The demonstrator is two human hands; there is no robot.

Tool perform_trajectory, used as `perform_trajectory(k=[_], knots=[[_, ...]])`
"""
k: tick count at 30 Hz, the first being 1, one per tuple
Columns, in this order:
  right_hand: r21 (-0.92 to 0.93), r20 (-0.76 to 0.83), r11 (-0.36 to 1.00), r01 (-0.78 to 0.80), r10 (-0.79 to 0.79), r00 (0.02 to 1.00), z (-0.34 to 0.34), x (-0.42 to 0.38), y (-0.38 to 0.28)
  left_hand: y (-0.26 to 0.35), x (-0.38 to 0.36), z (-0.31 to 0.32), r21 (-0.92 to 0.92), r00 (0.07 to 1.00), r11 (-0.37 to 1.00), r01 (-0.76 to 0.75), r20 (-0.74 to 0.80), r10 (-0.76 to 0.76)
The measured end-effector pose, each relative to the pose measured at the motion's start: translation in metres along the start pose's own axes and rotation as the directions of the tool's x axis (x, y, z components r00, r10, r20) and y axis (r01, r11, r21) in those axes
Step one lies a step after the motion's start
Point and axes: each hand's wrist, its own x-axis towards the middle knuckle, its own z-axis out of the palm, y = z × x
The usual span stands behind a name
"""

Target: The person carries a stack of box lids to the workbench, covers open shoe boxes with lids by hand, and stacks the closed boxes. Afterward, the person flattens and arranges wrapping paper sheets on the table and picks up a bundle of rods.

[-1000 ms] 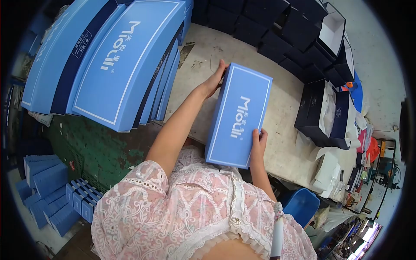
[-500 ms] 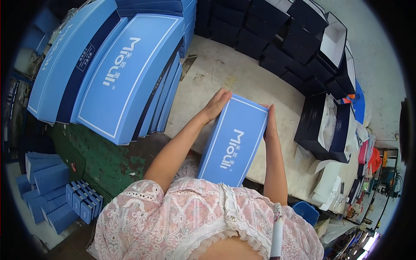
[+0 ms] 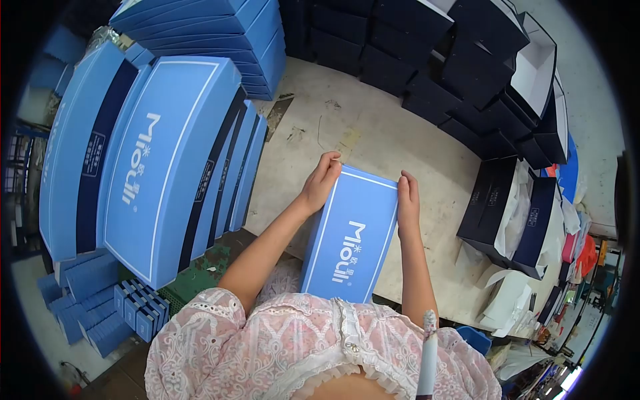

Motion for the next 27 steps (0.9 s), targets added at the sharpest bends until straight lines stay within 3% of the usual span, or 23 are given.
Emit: perform_trajectory(k=[3,4,7,10,12,14,17,18,21,24,25,26,27], knots=[[-0.041,0.009,0.999,-0.002,0.002,1.0,0.007,0.016,0.034,-0.034,0.012,-0.004,0.178,0.993,0.981,-0.077,-0.076,0.092],[0.004,0.042,0.998,0.056,-0.056,0.998,0.007,0.02,0.036,-0.037,0.015,-0.008,0.166,0.996,0.983,-0.08,-0.028,0.085],[-0.089,0.043,0.993,0.083,-0.079,0.996,0.002,0.018,0.027,-0.013,0.011,-0.007,0.303,0.994,0.949,-0.086,-0.034,0.101],[-0.154,-0.095,0.976,0.156,-0.172,0.98,0.005,-0.029,0.02,-0.017,-0.012,0.002,0.405,0.958,0.914,0.027,-0.272,0.092],[-0.425,0.023,0.837,0.343,-0.369,0.929,0.003,-0.095,0.01,0.001,-0.077,0.02,0.596,0.947,0.801,-0.06,-0.22,0.235],[-0.381,0.128,0.881,0.282,-0.252,0.959,0.001,-0.144,0.013,0.032,-0.145,0.038,0.842,0.957,0.493,-0.219,0.086,0.277],[-0.182,0.095,0.951,0.25,-0.236,0.967,0.006,-0.143,0.02,0.026,-0.143,0.038,0.835,0.947,0.494,-0.243,0.094,0.306],[-0.182,0.1,0.947,0.263,-0.248,0.963,0.005,-0.142,0.022,0.032,-0.145,0.041,0.835,0.963,0.507,-0.212,0.089,0.255],[0.076,-0.002,0.963,0.257,-0.257,0.966,0.011,-0.138,0.046,0.027,-0.147,0.04,0.813,0.953,0.539,-0.219,0.061,0.295],[0.384,-0.173,0.92,-0.074,0.151,0.973,0.004,-0.13,0.096,0.013,-0.159,0.03,0.548,0.928,0.808,-0.215,-0.144,0.344],[0.455,0.109,0.855,-0.249,0.224,0.968,-0.004,-0.125,0.14,-0.009,-0.164,0.02,0.26,0.984,0.963,-0.072,-0.138,0.111],[0.44,0.258,0.833,-0.335,0.24,0.936,-0.003,-0.122,0.153,-0.026,-0.172,0.011,-0.045,0.994,0.994,0.1,-0.044,-0.102],[0.403,0.401,0.815,-0.415,0.25,0.881,-0.002,-0.12,0.167,-0.027,-0.187,0.012,0.025,0.998,0.998,0.058,0.027,-0.059]])
